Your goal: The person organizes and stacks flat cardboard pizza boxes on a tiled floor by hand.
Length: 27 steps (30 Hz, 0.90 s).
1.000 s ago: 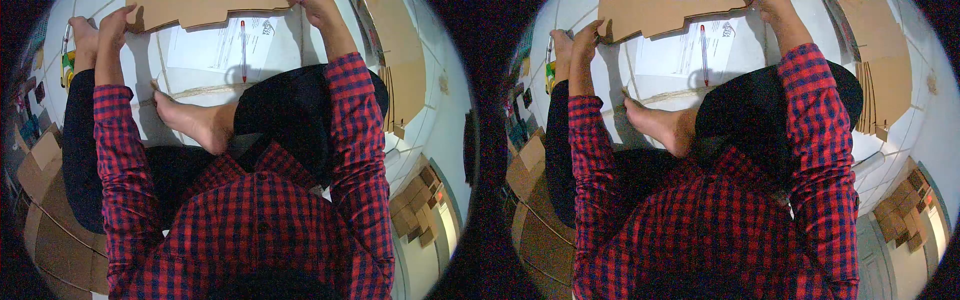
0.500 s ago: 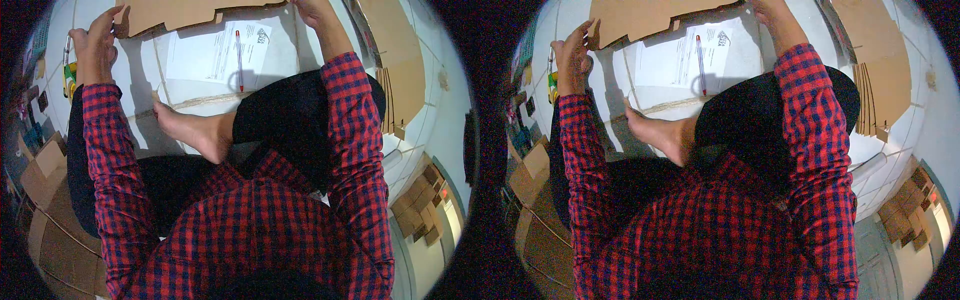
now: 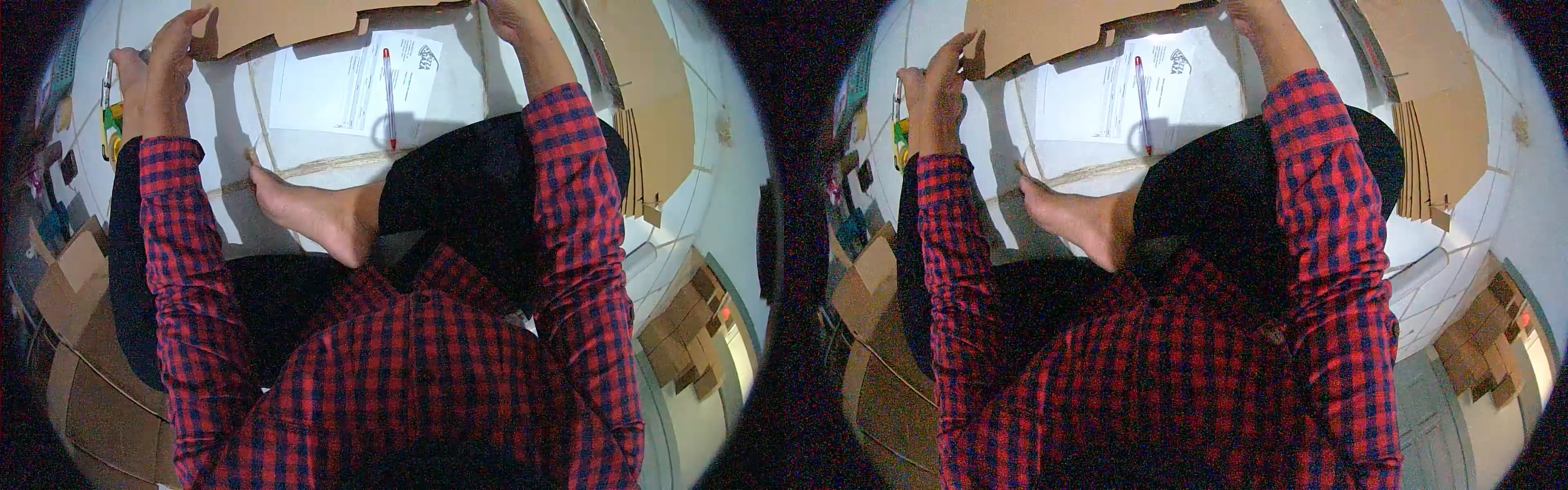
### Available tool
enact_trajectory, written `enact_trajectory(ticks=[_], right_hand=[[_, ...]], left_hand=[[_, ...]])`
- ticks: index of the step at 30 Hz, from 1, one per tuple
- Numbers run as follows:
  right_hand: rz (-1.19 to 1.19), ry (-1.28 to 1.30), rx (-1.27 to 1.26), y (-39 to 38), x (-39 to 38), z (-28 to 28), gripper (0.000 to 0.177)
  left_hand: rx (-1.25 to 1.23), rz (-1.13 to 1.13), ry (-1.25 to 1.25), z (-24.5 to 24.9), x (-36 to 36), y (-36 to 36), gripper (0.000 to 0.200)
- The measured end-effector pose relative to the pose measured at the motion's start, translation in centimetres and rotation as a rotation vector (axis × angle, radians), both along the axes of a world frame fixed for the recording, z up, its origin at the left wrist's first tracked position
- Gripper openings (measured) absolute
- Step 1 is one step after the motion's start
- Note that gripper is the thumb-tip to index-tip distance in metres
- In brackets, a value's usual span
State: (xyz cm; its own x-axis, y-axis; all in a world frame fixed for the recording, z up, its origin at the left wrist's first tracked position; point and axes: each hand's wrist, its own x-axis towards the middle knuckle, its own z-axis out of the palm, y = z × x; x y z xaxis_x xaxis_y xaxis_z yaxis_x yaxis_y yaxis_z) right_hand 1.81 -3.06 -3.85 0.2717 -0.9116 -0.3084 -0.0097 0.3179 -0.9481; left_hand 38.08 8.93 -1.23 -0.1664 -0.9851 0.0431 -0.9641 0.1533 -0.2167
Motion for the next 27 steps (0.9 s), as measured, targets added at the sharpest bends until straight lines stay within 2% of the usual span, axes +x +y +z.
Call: enact_trajectory(ticks=[3,5,6,8,10,12,17,21,24,26,27], right_hand=[[-0.033,0.02,-0.047,1.3,0.4,1.6,0.059],[-0.046,0.03,-0.03,0.7,0.5,0.8,0.058],[-0.059,0.039,-0.013,0.4,0.5,0.3,0.056],[-0.026,-0.009,-0.004,0.3,0.4,0.0,0.055],[0.008,-0.057,0.004,0.2,0.3,0.0,0.054],[0.007,0.058,0.019,0.2,0.4,-0.1,0.052],[0.003,0.013,0.079,0.4,0.5,0.2,0.05],[-0.043,0.023,0.103,0.8,0.8,0.7,0.051],[-0.063,0.016,0.13,0.9,1.0,1.0,0.051],[-0.034,0.004,0.13,1.4,0.7,1.9,0.051],[-0.002,-0.011,0.121,1.5,0.6,2.3,0.05]], left_hand=[[0.082,0.08,0.043,-0.6,0.5,-0.3,0.051],[0.296,0.267,1.075,-2.2,2.0,-1.3,0.056],[0.298,0.267,1.075,-3.5,1.6,-2.2,0.056],[0.002,0.925,1.591,-5.1,-0.4,-3.9,0.061],[-0.003,0.902,1.576,-5.1,-0.4,-3.6,0.064],[-0.009,0.884,1.557,-5.2,-0.2,-3.2,0.066],[0.044,0.841,1.407,-7.2,1.9,-3.2,0.068],[0.044,0.834,1.397,-7.3,1.7,-3.3,0.071],[0.046,0.807,1.375,-7.5,1.6,-2.6,0.061],[0.011,0.589,1.347,-7.4,1.7,-1.9,0.061],[0.011,0.588,1.347,-7.4,1.4,-2.0,0.061]])
